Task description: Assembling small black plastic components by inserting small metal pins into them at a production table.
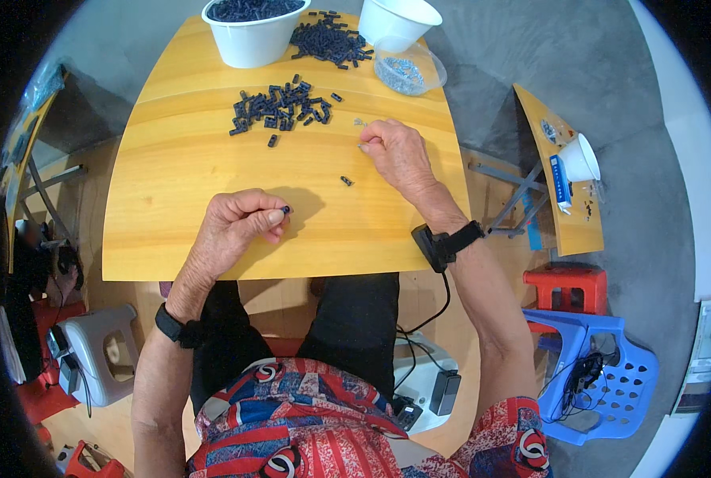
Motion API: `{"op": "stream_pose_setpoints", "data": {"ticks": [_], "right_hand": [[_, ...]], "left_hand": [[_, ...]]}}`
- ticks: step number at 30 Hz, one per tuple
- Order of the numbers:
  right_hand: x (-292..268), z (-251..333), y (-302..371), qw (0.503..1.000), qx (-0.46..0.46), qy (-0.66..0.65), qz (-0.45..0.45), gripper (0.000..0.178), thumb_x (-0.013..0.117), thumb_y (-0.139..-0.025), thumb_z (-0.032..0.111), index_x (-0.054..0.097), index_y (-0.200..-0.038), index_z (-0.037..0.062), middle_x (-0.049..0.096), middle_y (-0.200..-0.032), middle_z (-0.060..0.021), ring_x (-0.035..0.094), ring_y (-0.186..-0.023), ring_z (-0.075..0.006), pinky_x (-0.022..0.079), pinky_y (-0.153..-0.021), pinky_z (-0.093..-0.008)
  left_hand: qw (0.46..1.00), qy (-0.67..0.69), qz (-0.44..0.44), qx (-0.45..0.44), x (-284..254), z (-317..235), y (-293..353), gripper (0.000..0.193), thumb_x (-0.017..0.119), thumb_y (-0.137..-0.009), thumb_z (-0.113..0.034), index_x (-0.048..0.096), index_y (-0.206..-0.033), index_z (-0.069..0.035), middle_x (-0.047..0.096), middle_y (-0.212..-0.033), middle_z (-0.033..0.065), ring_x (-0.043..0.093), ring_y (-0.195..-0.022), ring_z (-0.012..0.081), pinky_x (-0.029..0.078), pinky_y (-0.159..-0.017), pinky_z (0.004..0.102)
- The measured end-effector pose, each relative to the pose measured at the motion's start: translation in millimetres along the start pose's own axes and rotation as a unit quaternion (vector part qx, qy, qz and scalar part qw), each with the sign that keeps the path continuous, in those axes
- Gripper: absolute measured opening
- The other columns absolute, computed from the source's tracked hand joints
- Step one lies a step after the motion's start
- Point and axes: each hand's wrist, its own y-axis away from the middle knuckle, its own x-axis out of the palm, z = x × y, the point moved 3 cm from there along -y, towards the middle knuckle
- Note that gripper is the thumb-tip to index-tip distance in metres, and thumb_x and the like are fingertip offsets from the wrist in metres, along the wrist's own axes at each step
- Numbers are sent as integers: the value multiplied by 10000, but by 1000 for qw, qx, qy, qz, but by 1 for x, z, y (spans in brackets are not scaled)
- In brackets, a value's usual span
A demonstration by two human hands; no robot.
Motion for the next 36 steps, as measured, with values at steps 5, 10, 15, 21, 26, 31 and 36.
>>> {"op": "stream_pose_setpoints", "data": {"ticks": [5, 10, 15, 21, 26, 31, 36], "right_hand": [[2, 4, 2, 999, -26, 42, 4, 73, 629, -749, 90, 617, -781, 26, 611, -760, -139, 599, -726, -319, 478, -666, -383], [-2, 29, 16, 924, 223, -287, 117, 67, 597, -832, 89, 588, -835, 22, 600, -760, -65, 582, -625, -140, 473, -571, -271], [-6, 61, 37, 820, 231, -506, 132, 82, 568, -870, 82, 561, -907, 9, 584, -793, -42, 553, -611, -83, 450, -534, -214], [-12, 84, 41, 811, 182, -541, 130, 93, 583, -857, 62, 557, -927, 6, 591, -794, -54, 560, -621, -94, 453, -545, -212], [-12, 90, 44, 834, 141, -519, 124, 120, 582, -858, 51, 568, -965, -1, 594, -787, -47, 558, -631, -87, 456, -560, -206], [-13, 98, 47, 884, 109, -438, 121, 173, 590, -855, 47, 598, -1016, -14, 616, -821, -37, 560, -660, -67, 461, -588, -185], [-9, 99, 48, 886, 104, -439, 109, 170, 590, -846, 27, 607, -1010, -13, 622, -832, -35, 564, -673, -64, 467, -596, -183]], "left_hand": [[1000, 3, -8, -8, 2, 0, 0, 153, 616, -861, -114, 659, -929, 17, 648, -771, 52, 601, -683, 101, 516, -649, 234], [1000, 28, -3, 5, -1, 3, 0, 158, 613, -863, -113, 658, -936, 20, 651, -777, 52, 602, -690, 101, 514, -654, 230], [1000, 5, 2, 0, 0, 1, 0, 169, 609, -868, -119, 654, -938, 28, 648, -775, 50, 600, -689, 96, 509, -657, 227], [1000, 8, 8, 16, 0, 0, 1, 177, 602, -873, -119, 651, -947, 34, 647, -775, 53, 599, -687, 92, 509, -659, 230], [1000, -5, 9, 17, -1, 0, 1, 180, 599, -875, -118, 649, -950, 38, 648, -778, 55, 603, -691, 92, 511, -663, 231], [1000, 10, 15, 26, -1, 2, 1, 180, 595, -878, -119, 647, -945, 40, 648, -777, 57, 605, -690, 93, 511, -663, 230], [999, 2, 15, 29, -1, 1, 2, 182, 594, -880, -121, 646, -946, 40, 647, -769, 54, 603, -687, 91, 509, -663, 228]]}}
